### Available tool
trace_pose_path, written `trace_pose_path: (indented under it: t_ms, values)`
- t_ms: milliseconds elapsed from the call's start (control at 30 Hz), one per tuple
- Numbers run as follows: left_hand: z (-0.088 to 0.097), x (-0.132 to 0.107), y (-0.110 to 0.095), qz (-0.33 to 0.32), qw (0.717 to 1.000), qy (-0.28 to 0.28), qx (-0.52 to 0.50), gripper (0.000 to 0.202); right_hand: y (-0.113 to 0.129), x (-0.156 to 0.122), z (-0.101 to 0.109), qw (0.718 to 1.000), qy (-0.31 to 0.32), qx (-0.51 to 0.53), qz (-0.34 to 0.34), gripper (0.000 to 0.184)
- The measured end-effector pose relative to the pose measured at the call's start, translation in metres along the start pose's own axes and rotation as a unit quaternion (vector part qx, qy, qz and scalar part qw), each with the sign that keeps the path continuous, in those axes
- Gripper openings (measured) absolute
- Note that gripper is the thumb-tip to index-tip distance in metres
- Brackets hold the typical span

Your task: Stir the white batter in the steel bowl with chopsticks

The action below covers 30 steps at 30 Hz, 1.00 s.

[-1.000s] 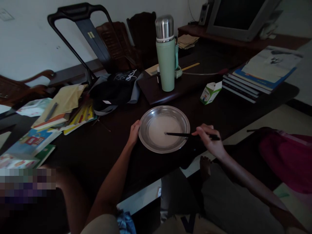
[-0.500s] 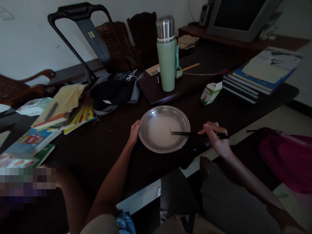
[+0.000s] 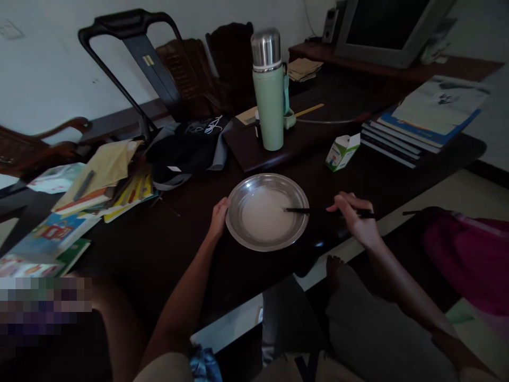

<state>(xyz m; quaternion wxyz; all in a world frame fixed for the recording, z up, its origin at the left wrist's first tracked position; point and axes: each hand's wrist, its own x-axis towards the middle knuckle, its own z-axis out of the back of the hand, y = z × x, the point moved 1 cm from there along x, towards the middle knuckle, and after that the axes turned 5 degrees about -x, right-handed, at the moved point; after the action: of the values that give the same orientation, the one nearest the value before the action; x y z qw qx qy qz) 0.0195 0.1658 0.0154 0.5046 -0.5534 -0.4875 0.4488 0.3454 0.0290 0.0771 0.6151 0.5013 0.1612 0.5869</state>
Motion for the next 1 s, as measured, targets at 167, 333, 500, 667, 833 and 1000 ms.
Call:
trace_pose_path:
  t_ms: [167, 333, 500, 667, 833, 1000]
  values:
    - [0.002, 0.002, 0.002, -0.009, 1.000, 0.001, 0.004, 0.046, 0.008, -0.011, -0.011, 0.993, 0.107, 0.039, -0.021, 0.043]
    - [0.001, 0.001, 0.001, -0.011, 1.000, -0.003, 0.010, 0.048, 0.001, -0.011, -0.040, 0.993, 0.101, 0.010, 0.061, 0.035]
    - [0.000, -0.001, 0.000, -0.004, 1.000, -0.006, 0.005, 0.047, -0.003, -0.007, -0.014, 1.000, 0.001, -0.005, -0.009, 0.041]
    - [0.001, 0.000, 0.000, 0.003, 1.000, -0.006, 0.007, 0.046, 0.005, -0.013, -0.011, 0.989, 0.074, 0.058, -0.114, 0.046]
    - [0.001, -0.001, -0.001, -0.005, 1.000, -0.006, 0.019, 0.046, 0.005, -0.015, -0.042, 0.993, 0.097, 0.061, -0.025, 0.042]
    - [0.000, -0.001, 0.000, -0.005, 1.000, -0.007, 0.012, 0.046, -0.003, -0.010, -0.020, 0.996, 0.027, 0.044, -0.078, 0.041]
